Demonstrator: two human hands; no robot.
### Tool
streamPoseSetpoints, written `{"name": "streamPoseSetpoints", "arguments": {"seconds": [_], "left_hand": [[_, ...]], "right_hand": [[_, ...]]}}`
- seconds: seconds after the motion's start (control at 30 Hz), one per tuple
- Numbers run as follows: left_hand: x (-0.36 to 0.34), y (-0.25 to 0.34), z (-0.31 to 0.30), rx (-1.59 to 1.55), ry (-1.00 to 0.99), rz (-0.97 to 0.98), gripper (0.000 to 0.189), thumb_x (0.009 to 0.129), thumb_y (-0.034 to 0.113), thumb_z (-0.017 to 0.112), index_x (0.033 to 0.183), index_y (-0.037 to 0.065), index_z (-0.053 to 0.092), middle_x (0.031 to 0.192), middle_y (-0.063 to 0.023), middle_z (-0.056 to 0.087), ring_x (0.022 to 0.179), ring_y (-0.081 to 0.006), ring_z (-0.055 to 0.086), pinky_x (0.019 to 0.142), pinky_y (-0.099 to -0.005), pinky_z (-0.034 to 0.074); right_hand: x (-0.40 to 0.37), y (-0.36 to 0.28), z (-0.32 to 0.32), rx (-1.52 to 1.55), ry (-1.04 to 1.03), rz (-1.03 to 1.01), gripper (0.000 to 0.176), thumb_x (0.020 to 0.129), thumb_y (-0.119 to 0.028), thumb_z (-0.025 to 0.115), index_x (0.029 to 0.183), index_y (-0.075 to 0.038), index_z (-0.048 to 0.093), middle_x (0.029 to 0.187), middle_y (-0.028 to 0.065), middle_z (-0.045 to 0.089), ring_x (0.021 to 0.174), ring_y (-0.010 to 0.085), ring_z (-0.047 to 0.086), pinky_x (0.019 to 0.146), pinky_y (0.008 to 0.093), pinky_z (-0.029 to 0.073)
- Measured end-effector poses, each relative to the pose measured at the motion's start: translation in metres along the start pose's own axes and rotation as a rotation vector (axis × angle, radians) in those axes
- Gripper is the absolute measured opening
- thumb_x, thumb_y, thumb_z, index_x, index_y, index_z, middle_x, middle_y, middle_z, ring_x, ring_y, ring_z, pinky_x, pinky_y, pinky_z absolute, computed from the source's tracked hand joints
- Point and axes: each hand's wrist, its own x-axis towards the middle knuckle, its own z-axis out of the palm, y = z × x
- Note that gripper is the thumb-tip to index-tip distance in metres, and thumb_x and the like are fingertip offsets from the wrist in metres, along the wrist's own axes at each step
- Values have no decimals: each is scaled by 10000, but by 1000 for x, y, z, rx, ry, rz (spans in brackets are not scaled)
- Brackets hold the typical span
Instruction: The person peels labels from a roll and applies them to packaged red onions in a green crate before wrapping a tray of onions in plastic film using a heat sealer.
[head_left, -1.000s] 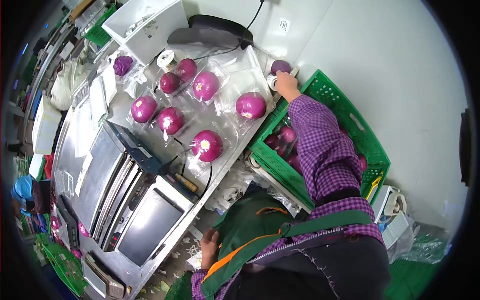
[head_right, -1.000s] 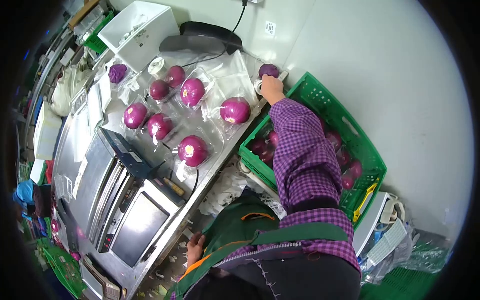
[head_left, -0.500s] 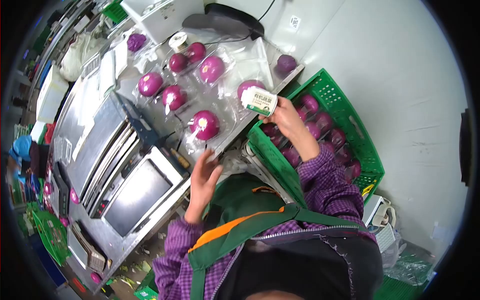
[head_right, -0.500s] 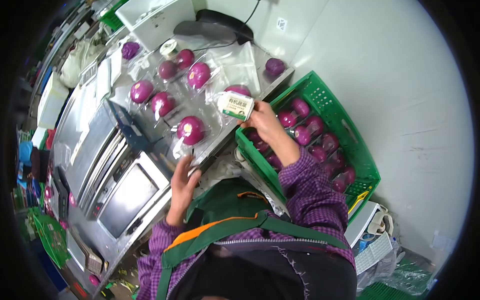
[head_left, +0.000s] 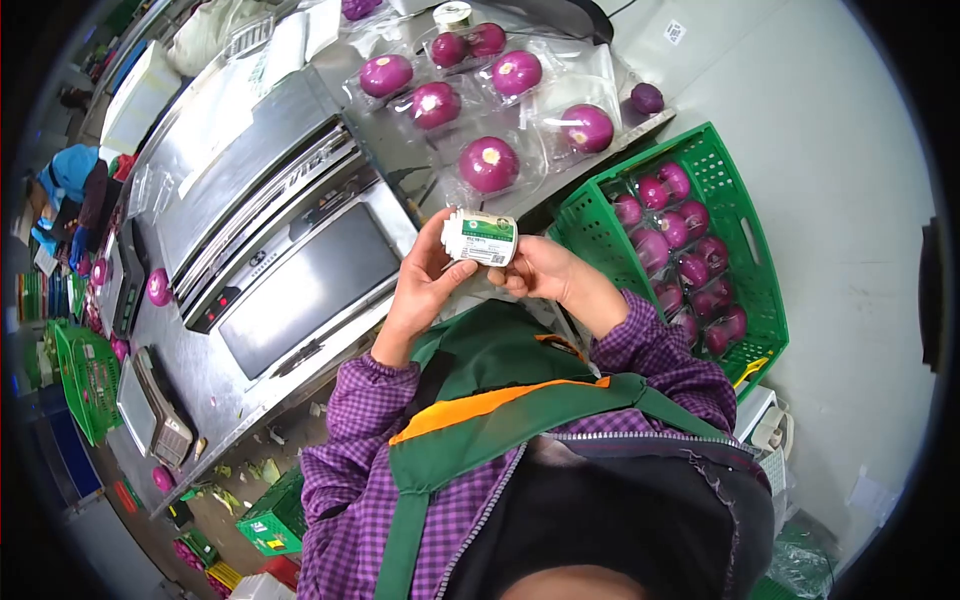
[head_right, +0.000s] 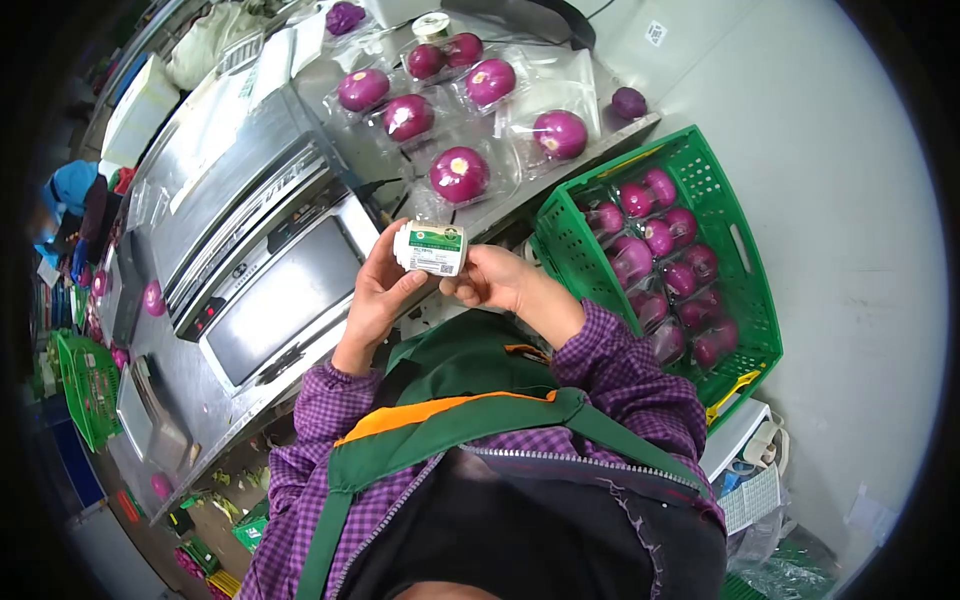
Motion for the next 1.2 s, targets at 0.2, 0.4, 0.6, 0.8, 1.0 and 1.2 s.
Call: {"name": "streamPoseSetpoints", "arguments": {"seconds": [0.2,0.4,0.6,0.8,1.0,1.2], "left_hand": [[-20,-4,-10,-146,27,-60,673,854,0,652,1428,44,304,1310,-98,476,1178,-207,504,978,-365,457],[-21,-7,-15,-113,26,-35,624,844,47,683,1375,43,355,1271,-88,505,1156,-191,518,978,-363,443],[-13,-4,-13,-330,54,-68,651,829,137,710,1374,95,358,1223,-73,532,1121,-193,540,949,-364,452],[-19,-6,-13,-338,153,-172,485,936,247,584,1354,95,391,1156,-48,571,1042,-153,573,868,-318,496],[-28,-4,-9,-324,196,-180,493,996,299,467,1411,75,324,1228,-63,536,1050,-156,566,831,-299,517],[-45,0,-11,-308,120,-163,593,983,230,491,1479,61,212,1325,-86,470,1150,-176,511,893,-339,493]], "right_hand": [[3,18,12,-47,6,4,321,973,-322,408,1046,-87,615,778,73,667,532,96,556,469,210,412],[0,20,24,-21,34,36,361,972,-353,406,987,-63,619,699,36,609,486,79,474,442,203,365],[1,28,25,165,-288,185,467,981,-406,351,890,-15,591,600,19,530,435,85,368,403,199,302],[-20,20,45,-636,334,-329,373,933,-312,552,1096,22,585,885,118,663,636,140,614,558,258,490],[-23,21,65,-1205,328,-986,499,836,-143,691,1281,-44,489,1092,129,609,768,146,625,664,285,509],[-22,23,63,-1100,314,-833,430,819,-132,710,1202,-50,533,958,108,650,736,167,637,657,304,518]]}}
